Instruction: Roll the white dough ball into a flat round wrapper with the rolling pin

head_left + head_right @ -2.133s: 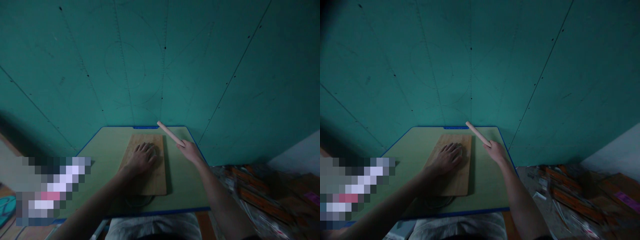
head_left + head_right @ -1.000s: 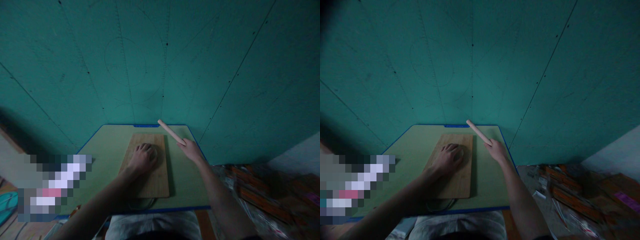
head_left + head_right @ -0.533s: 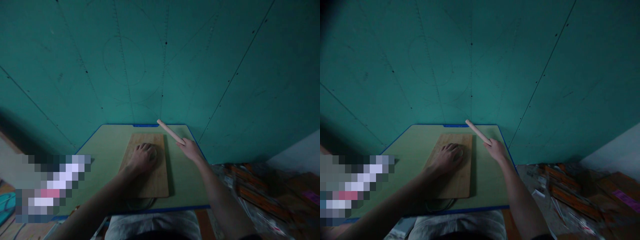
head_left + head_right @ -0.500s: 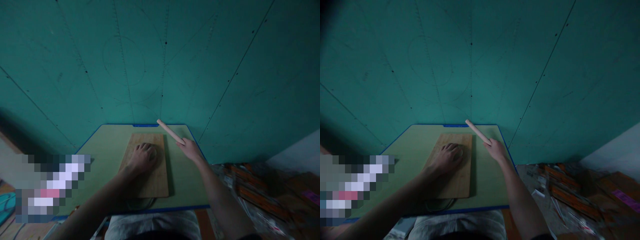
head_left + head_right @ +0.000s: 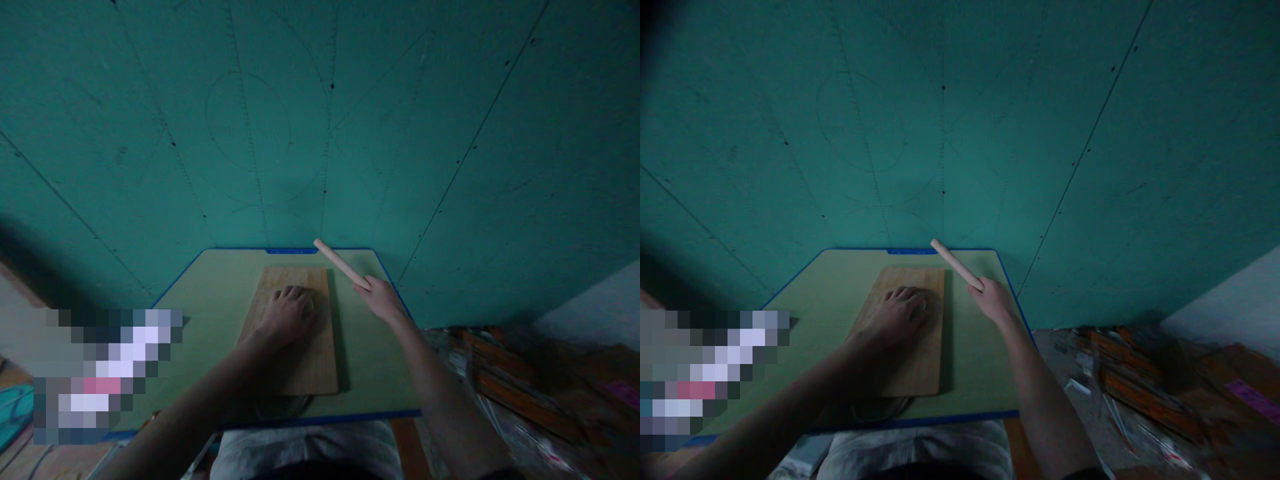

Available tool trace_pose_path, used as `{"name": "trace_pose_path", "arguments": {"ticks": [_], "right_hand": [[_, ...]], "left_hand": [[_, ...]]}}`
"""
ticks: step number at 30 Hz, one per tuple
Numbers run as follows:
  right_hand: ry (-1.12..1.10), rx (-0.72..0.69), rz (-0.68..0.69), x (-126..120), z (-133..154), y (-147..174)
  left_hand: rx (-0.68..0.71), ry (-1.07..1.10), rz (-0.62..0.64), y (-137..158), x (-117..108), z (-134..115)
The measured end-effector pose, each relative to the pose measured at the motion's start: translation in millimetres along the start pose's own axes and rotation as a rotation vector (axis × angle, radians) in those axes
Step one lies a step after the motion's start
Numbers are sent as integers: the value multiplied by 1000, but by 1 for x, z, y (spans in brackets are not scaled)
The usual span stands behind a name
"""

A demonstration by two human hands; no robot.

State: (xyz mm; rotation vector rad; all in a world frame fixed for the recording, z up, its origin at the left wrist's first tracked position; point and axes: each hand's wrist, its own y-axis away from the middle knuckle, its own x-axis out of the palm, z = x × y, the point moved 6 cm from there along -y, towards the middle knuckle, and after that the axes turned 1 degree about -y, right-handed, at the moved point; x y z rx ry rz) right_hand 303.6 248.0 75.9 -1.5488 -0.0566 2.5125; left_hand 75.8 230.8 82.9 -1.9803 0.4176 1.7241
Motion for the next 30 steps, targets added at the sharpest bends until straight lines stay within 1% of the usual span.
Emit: {"name": "trace_pose_path", "arguments": {"ticks": [10,19,25,30], "right_hand": [[-9,-12,2,-2,1,1],[-3,-4,7,-3,1,1],[3,-8,5,-2,1,1],[-3,-7,2,-1,0,1]], "left_hand": [[-11,-14,-3,-1,-11,0],[-15,-23,13,-7,-3,-4],[-71,-19,8,-12,-3,1],[-83,30,12,-14,-4,6]]}}
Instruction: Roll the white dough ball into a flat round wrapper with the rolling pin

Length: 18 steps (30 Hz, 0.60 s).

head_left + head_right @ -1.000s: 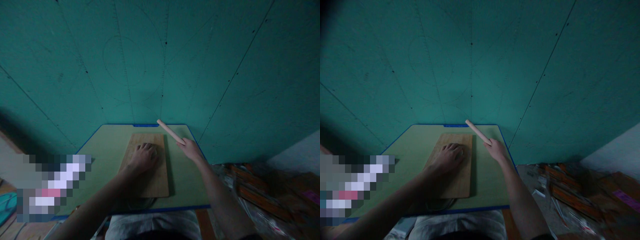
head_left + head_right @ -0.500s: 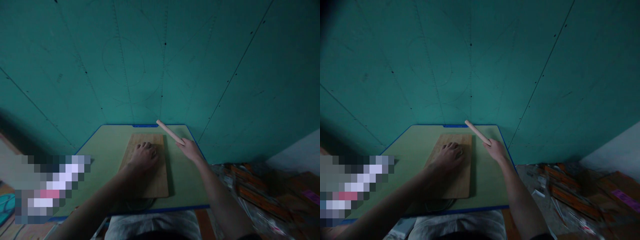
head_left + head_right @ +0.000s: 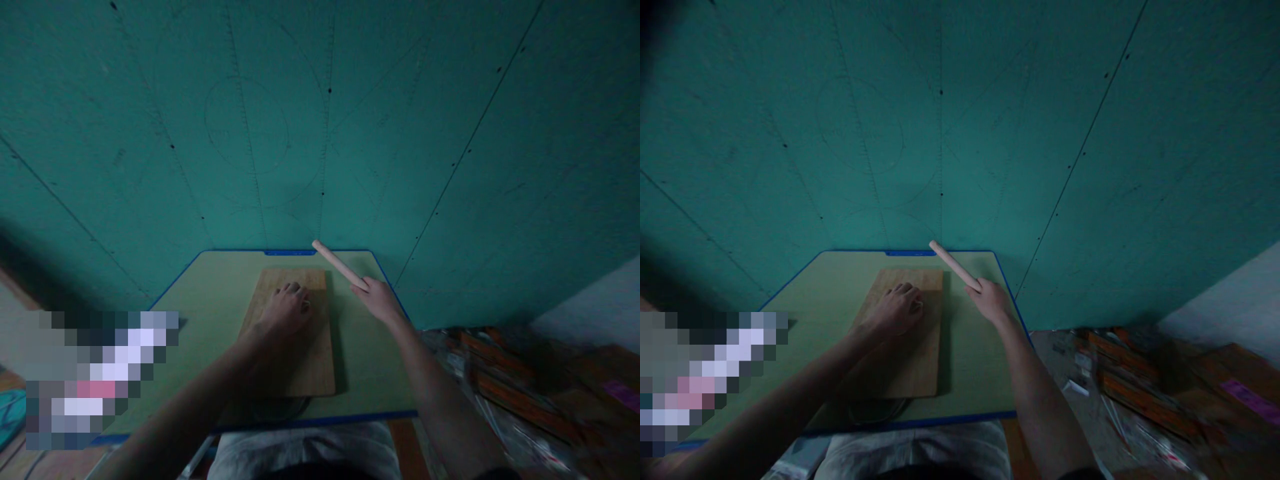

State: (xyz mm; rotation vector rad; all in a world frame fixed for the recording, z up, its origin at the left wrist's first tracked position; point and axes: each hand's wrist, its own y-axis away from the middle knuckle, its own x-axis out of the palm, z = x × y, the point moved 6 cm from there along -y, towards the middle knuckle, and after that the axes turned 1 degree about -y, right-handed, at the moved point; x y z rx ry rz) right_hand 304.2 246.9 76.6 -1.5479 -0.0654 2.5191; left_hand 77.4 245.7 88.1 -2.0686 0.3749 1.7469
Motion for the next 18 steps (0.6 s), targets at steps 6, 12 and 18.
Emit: {"name": "trace_pose_path", "arguments": {"ticks": [6,12,18], "right_hand": [[-7,8,-3,-1,0,0],[-5,19,7,-1,0,0],[-2,11,9,-3,3,1]], "left_hand": [[23,82,-28,2,-6,4],[4,89,-65,1,-8,15],[58,65,8,-5,-3,23]]}}
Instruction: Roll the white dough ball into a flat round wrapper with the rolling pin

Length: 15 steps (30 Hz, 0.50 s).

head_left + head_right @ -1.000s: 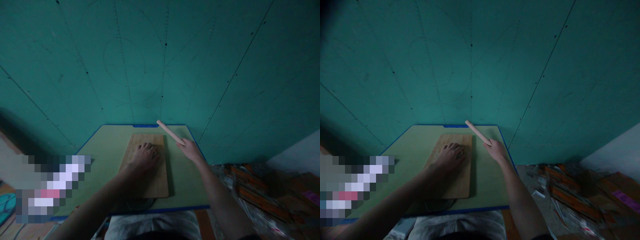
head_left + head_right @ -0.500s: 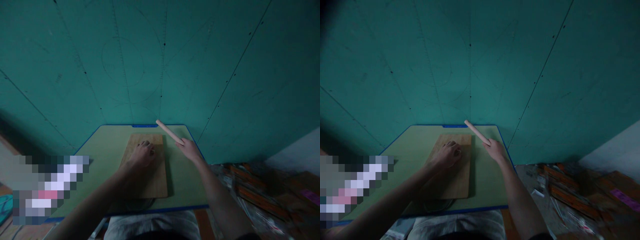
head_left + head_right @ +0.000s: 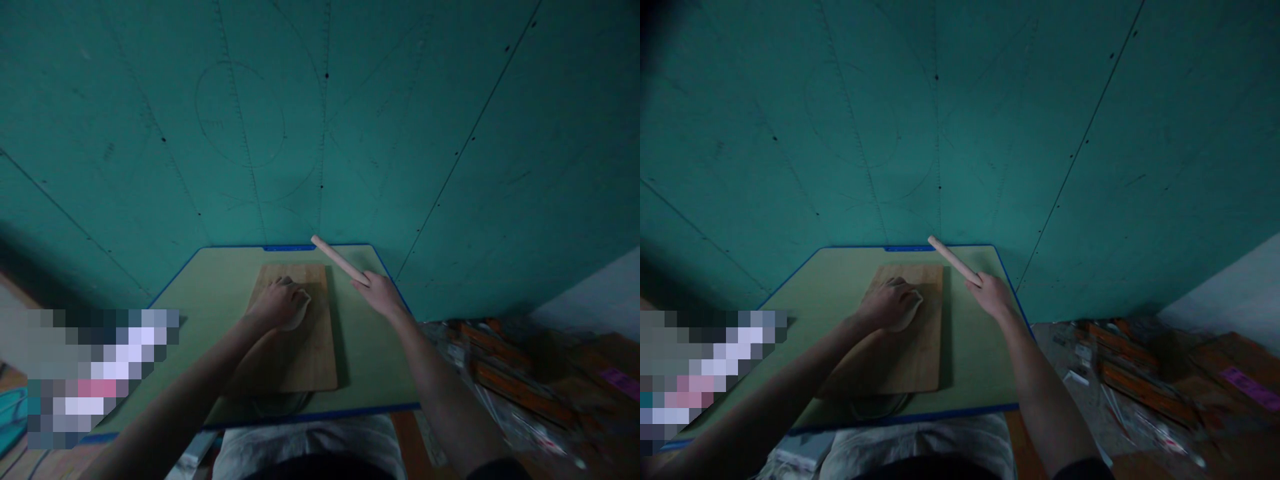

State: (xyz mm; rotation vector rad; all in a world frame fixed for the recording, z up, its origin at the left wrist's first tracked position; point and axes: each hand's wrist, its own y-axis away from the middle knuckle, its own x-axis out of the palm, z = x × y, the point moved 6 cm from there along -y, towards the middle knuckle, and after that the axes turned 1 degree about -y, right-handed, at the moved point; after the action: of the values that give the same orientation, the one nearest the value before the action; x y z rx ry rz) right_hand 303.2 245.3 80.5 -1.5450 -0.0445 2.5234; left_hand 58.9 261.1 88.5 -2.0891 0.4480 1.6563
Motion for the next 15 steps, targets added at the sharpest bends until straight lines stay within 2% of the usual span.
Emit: {"name": "trace_pose_path", "arguments": {"ticks": [7,15], "right_hand": [[-5,-2,-7,-1,0,0],[-8,-11,-16,2,-4,-3]], "left_hand": [[2,23,89,-15,4,16],[3,46,133,-23,9,24]]}}
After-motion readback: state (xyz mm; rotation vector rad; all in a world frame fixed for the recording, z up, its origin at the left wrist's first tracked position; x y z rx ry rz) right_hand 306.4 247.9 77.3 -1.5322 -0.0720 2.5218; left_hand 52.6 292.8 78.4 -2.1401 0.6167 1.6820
